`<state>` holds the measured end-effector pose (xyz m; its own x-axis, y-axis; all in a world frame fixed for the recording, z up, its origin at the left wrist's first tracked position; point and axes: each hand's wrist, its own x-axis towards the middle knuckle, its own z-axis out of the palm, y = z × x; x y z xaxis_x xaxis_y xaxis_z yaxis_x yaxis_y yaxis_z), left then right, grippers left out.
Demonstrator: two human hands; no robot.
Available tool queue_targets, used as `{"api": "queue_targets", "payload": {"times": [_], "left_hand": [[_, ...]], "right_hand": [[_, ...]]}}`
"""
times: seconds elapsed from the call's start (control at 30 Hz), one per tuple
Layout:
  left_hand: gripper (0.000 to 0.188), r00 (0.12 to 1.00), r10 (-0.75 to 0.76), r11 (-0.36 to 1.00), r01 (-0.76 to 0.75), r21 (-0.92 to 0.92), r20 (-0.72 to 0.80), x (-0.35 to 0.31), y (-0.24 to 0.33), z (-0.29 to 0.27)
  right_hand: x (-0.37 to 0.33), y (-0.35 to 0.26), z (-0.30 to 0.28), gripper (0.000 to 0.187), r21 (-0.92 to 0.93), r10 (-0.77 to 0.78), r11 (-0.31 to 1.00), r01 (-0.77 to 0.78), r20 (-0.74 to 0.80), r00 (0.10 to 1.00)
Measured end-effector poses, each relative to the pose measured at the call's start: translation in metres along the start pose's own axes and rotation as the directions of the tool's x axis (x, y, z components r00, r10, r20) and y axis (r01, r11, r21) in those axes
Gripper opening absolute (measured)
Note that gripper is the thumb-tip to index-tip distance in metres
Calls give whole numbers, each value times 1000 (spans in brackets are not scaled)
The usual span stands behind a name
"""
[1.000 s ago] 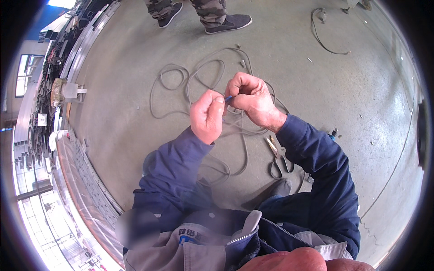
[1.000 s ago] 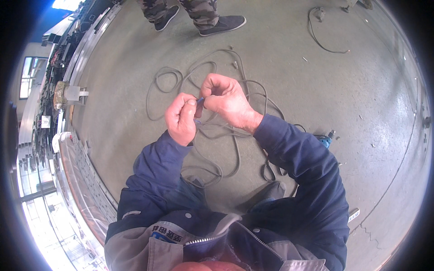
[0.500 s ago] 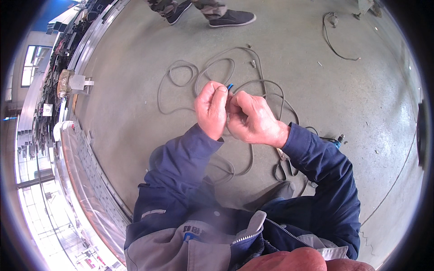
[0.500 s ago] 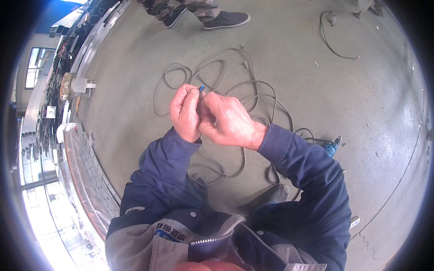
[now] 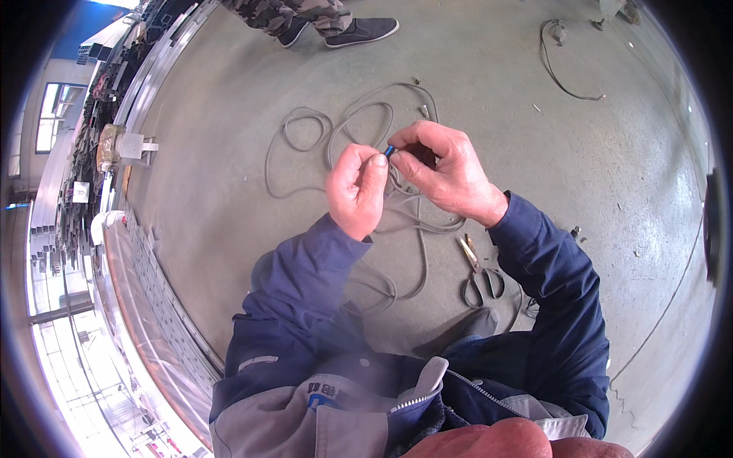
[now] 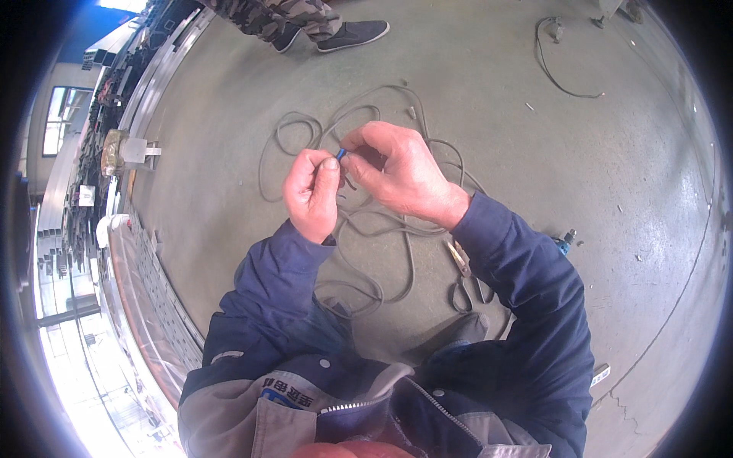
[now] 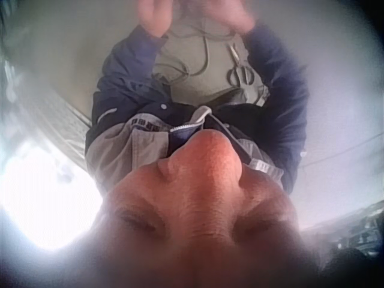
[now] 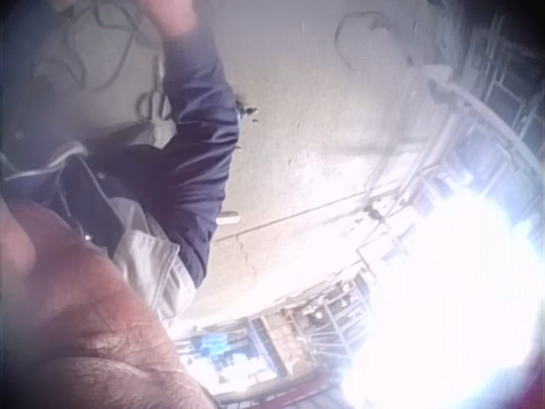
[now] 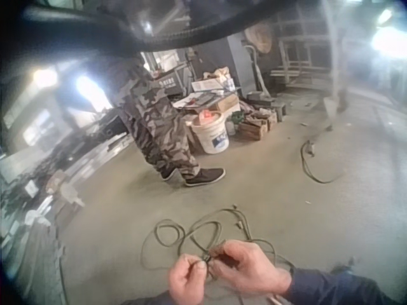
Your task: The person strips the insulation from a gray electrical cable using shears, then twists the exposed wires. The person repeats the stripping and twisting process on a second section of the cable.
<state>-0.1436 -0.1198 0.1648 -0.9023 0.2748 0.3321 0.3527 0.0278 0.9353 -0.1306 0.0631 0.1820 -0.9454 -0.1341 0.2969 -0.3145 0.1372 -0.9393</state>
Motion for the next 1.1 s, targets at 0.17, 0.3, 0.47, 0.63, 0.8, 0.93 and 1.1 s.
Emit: {"api": "queue_targets", "payload": {"times": [0.17, 0.3, 0.47, 0.63, 0.8, 0.93, 1.1], "left_hand": [[11, 993, 115, 973, -120, 198, 34, 0, -1, -2], [16, 1000, 19, 990, -21, 140, 15, -1, 5, -1], [22, 963, -215, 974, 224, -36, 163, 5, 14, -11], [22, 917, -327, 939, 343, -29, 229, 11, 9, -12], [23, 880, -389, 907, 418, -54, 271, 14, 6, -13], [24, 882, -442, 887, 457, -68, 162, 13, 2, -3], [21, 842, -539, 830, 534, -160, 12, 12, -2, 6]], "right_hand": [[1, 5, -1, 11, 307, 177, 931, -197, 90, 980], [3, 9, -1, 8, 482, 252, 816, -318, 198, 947], [2, 4, -8, 9, 308, 242, 903, -300, 211, 947], [9, 8, -12, 21, -403, -400, 797, 450, 206, 893], [8, 22, -15, 18, -505, -480, 663, 552, 280, 832], [4, 27, -9, 21, -677, -413, 509, 531, 349, 841], [-5, 27, 0, 20, -732, -390, 467, 495, 332, 859]]}}
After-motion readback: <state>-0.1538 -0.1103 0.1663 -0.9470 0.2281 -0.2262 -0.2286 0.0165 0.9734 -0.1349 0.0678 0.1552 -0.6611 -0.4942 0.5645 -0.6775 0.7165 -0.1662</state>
